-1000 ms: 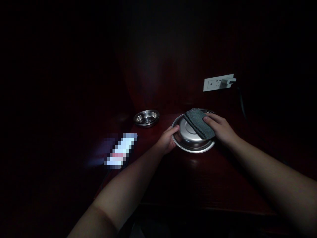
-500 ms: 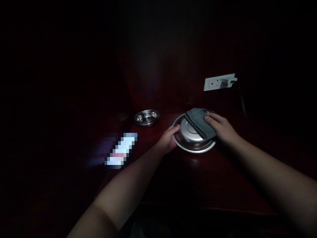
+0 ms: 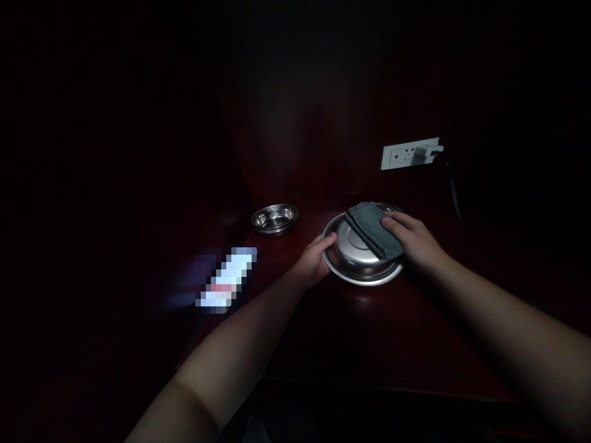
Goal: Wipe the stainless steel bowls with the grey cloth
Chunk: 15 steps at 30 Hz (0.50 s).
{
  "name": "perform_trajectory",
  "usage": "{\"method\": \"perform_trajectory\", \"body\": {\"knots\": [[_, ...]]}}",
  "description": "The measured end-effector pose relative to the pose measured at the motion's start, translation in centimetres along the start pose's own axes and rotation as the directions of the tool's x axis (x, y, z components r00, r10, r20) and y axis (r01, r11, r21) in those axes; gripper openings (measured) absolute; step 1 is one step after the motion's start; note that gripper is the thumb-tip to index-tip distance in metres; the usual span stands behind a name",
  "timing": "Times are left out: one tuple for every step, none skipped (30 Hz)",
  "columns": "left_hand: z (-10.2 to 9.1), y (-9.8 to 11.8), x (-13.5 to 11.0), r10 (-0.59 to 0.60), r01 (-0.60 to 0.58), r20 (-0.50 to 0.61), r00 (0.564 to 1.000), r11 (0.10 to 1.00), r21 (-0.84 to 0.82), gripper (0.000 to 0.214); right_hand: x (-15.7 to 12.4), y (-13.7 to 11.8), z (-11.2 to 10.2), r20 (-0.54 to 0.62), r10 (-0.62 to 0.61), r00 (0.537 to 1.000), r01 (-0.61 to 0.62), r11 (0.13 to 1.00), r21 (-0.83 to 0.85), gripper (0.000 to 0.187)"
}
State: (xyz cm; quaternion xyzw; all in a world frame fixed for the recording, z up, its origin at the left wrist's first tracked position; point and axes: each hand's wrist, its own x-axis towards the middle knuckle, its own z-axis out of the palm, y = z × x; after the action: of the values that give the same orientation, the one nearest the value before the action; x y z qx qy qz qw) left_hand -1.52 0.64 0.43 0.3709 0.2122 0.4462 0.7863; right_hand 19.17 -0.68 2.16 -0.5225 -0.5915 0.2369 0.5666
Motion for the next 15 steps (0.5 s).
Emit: {"method": "perform_trajectory", "body": {"knots": [[-0.04, -0.02, 0.03, -0.001, 0.001, 0.002, 1.0, 1.0, 0.001, 0.028, -0.01, -0.03, 0.0, 0.002, 0.002, 1.0, -0.002, 1.0, 0.0, 0.038], [-0.07, -0.05, 0.06, -0.003, 0.003, 0.006, 1.0, 1.0, 0.001, 0.028, -0.03, -0.07, 0.0, 0.003, 0.004, 1.0, -0.004, 1.0, -0.002, 0.038], [-0.09, -0.06, 0.08, -0.002, 0.002, 0.008, 1.0, 1.0, 0.001, 0.029, -0.05, -0.11, 0.0, 0.001, 0.005, 1.0, -0.005, 1.0, -0.005, 0.038], [-0.11, -0.08, 0.1, 0.0, 0.0, 0.01, 1.0, 1.0, 0.001, 0.029, -0.07, -0.16, 0.01, -0.001, 0.005, 1.0, -0.005, 1.0, -0.007, 0.038], [-0.11, -0.08, 0.11, 0.001, -0.001, 0.011, 1.0, 1.0, 0.001, 0.029, -0.09, -0.22, 0.02, -0.001, 0.005, 1.0, -0.005, 1.0, -0.007, 0.038], [-0.1, -0.08, 0.11, 0.002, -0.002, 0.011, 1.0, 1.0, 0.001, 0.028, -0.11, -0.28, 0.03, -0.001, 0.006, 1.0, -0.006, 1.0, -0.006, 0.037], [-0.08, -0.07, 0.1, 0.003, -0.003, 0.009, 1.0, 1.0, 0.001, 0.028, -0.13, -0.34, 0.04, 0.0, 0.009, 1.0, -0.009, 1.0, -0.005, 0.036], [-0.06, -0.06, 0.09, 0.003, -0.003, 0.008, 1.0, 1.0, 0.002, 0.027, -0.14, -0.39, 0.05, 0.002, 0.013, 1.0, -0.013, 1.0, -0.006, 0.035], [-0.04, -0.04, 0.08, 0.002, -0.002, 0.007, 1.0, 1.0, 0.002, 0.026, -0.15, -0.42, 0.06, 0.002, 0.015, 1.0, -0.015, 1.0, -0.01, 0.035], [-0.02, -0.03, 0.06, 0.001, -0.001, 0.007, 1.0, 1.0, 0.002, 0.026, -0.15, -0.42, 0.06, -0.002, 0.016, 1.0, -0.016, 1.0, -0.015, 0.035], [-0.02, -0.03, 0.05, 0.003, -0.003, 0.008, 1.0, 1.0, 0.001, 0.025, -0.14, -0.41, 0.06, -0.008, 0.013, 1.0, -0.013, 1.0, -0.022, 0.035], [-0.02, -0.03, 0.05, 0.005, -0.005, 0.009, 1.0, 1.0, -0.001, 0.025, -0.13, -0.38, 0.05, -0.011, 0.008, 1.0, -0.008, 1.0, -0.025, 0.035], [-0.03, -0.03, 0.06, 0.005, -0.005, 0.01, 1.0, 1.0, -0.002, 0.025, -0.11, -0.34, 0.04, -0.012, 0.001, 1.0, -0.002, 1.0, -0.025, 0.035], [-0.05, -0.05, 0.08, 0.006, -0.006, 0.01, 1.0, 1.0, -0.003, 0.025, -0.1, -0.3, 0.03, -0.011, -0.003, 1.0, 0.003, 1.0, -0.022, 0.035], [-0.08, -0.06, 0.09, 0.007, -0.007, 0.008, 1.0, 1.0, -0.004, 0.025, -0.1, -0.28, 0.03, -0.008, -0.004, 1.0, 0.004, 1.0, -0.019, 0.035]]}}
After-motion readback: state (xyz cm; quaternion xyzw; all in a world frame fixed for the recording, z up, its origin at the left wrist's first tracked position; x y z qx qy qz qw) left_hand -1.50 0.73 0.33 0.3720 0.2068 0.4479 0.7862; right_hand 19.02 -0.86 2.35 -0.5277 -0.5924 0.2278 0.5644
